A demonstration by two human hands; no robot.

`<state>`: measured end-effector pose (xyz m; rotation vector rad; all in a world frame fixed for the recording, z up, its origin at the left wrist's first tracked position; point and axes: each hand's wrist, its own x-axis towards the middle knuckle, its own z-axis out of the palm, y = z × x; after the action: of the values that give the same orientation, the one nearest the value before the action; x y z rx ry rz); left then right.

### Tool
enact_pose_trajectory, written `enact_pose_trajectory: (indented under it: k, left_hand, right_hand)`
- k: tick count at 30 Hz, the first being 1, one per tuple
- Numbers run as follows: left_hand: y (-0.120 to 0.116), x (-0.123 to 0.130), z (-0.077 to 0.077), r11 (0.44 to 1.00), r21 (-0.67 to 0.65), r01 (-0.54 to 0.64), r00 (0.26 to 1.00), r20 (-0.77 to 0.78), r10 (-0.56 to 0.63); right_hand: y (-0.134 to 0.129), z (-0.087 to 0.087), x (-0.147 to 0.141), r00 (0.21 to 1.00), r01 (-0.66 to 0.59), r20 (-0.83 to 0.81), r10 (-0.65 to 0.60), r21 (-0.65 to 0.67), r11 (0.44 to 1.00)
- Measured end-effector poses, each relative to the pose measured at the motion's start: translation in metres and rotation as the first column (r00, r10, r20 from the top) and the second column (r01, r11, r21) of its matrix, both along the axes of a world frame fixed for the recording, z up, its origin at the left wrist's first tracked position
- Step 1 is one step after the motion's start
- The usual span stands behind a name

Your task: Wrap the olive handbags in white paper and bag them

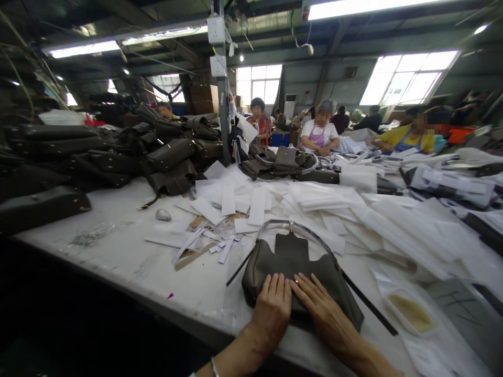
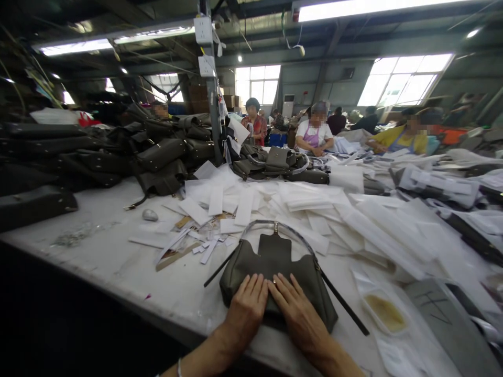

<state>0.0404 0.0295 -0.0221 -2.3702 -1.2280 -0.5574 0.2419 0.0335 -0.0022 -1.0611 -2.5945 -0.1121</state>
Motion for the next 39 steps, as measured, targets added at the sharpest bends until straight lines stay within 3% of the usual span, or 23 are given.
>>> enact_pose_trajectory:
  k: [2, 5, 8, 14, 18, 23, 28, 32, 36, 39]
  left_hand:
    - [-0.001, -0.002, -0.002, 0.999, 0.035, 0.012, 1.000, 0.017, -0.012]
    - [-0.001, -0.002, 0.005, 1.000, -0.006, 0.017, 1.000, 0.015, -0.016]
    - [-0.001, -0.003, 0.012, 0.998, -0.054, 0.025, 0.999, -0.023, -0.026]
    - [-0.012, -0.021, 0.023, 0.998, -0.052, 0.026, 0.999, -0.044, -0.028]
    - [-0.023, -0.036, 0.018, 0.999, -0.036, -0.013, 1.000, 0.019, 0.013]
    - [-0.025, -0.057, 0.012, 0.993, 0.117, -0.027, 0.999, 0.033, 0.023]
    - [-0.019, -0.077, 0.015, 0.958, 0.287, 0.000, 0.999, -0.039, 0.012]
    - [-0.010, -0.072, 0.010, 0.966, 0.259, 0.013, 0.999, -0.049, 0.000]
    - [0.001, -0.061, -0.002, 0.980, 0.198, 0.020, 0.998, -0.059, -0.008]
    - [0.009, -0.054, -0.004, 0.999, 0.036, 0.027, 0.995, -0.096, -0.024]
  right_hand:
    - [0.001, 0.010, 0.000, 1.000, -0.002, -0.003, 0.001, -0.110, 0.994]
    - [0.011, 0.040, 0.000, 1.000, 0.005, 0.012, -0.001, -0.366, 0.930]
    - [0.025, 0.057, 0.000, 0.998, 0.058, 0.011, -0.059, -0.429, 0.902]
    - [0.035, 0.037, 0.002, 0.997, 0.072, 0.052, -0.057, -0.398, 0.915]
    - [0.029, 0.039, 0.001, 0.998, 0.068, 0.014, -0.068, -0.411, 0.909]
    - [0.022, 0.045, -0.004, 0.999, 0.034, 0.012, -0.032, -0.470, 0.882]
    - [0.023, 0.032, 0.000, 0.998, -0.056, -0.049, 0.039, -0.412, 0.910]
    - [0.030, 0.029, -0.004, 0.995, -0.080, -0.086, 0.051, -0.379, 0.922]
    - [0.038, 0.034, -0.017, 0.994, -0.110, -0.064, 0.091, -0.429, 0.897]
    - [0.042, 0.032, -0.027, 0.994, -0.104, -0.059, 0.087, -0.437, 0.894]
